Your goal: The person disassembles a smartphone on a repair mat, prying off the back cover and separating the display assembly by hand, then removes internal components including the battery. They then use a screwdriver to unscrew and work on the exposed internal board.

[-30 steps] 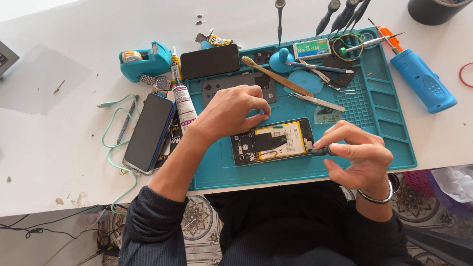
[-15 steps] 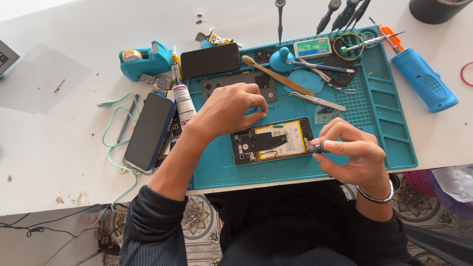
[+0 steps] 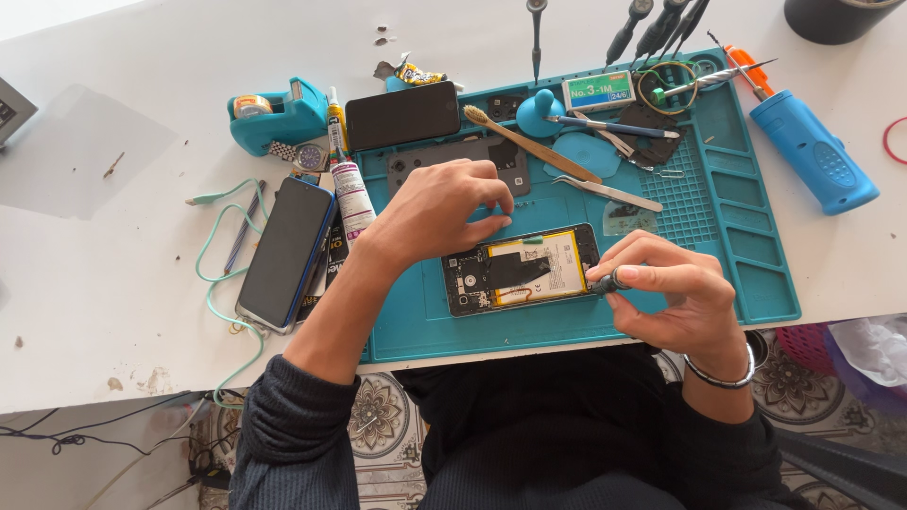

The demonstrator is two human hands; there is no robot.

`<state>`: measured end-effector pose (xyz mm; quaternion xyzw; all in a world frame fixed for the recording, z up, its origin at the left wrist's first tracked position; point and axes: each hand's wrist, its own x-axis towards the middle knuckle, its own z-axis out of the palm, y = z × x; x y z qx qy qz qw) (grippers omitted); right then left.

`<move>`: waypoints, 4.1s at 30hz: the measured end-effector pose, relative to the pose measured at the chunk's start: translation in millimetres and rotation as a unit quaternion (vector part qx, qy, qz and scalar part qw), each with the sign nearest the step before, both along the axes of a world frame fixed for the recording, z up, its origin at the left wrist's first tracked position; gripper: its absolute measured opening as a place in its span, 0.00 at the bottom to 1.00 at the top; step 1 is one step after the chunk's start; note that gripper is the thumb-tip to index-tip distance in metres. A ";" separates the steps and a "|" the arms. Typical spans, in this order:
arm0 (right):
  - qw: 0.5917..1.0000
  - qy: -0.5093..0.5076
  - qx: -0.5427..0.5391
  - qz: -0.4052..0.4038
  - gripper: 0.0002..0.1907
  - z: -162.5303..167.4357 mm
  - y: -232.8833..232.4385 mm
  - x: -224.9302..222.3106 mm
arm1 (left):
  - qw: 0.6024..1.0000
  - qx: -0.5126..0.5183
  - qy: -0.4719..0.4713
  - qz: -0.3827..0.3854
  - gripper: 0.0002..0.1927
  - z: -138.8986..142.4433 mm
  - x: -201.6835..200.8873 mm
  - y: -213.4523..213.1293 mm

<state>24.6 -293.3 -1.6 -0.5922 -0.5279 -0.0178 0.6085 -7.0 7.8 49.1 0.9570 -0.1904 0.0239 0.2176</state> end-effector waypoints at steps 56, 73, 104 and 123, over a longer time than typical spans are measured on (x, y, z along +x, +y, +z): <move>0.959 -0.033 0.080 -0.270 0.27 -7.2 14.9 -13.7 | 0.908 -0.404 0.103 0.039 0.11 -26.2 0.1 -32.6; 0.950 -0.095 0.110 -0.278 0.27 -8.2 34.3 -27.0 | 0.796 -0.515 0.291 0.127 0.17 -36.3 0.2 -46.9; 0.949 -0.084 0.109 -0.282 0.26 -6.2 34.0 -26.7 | 0.816 -0.500 0.267 0.116 0.17 -35.6 -1.3 -47.2; 0.956 -0.020 0.098 -0.276 0.24 -6.0 31.3 -30.6 | 0.850 -0.476 0.216 0.068 0.14 -36.4 -2.8 -49.9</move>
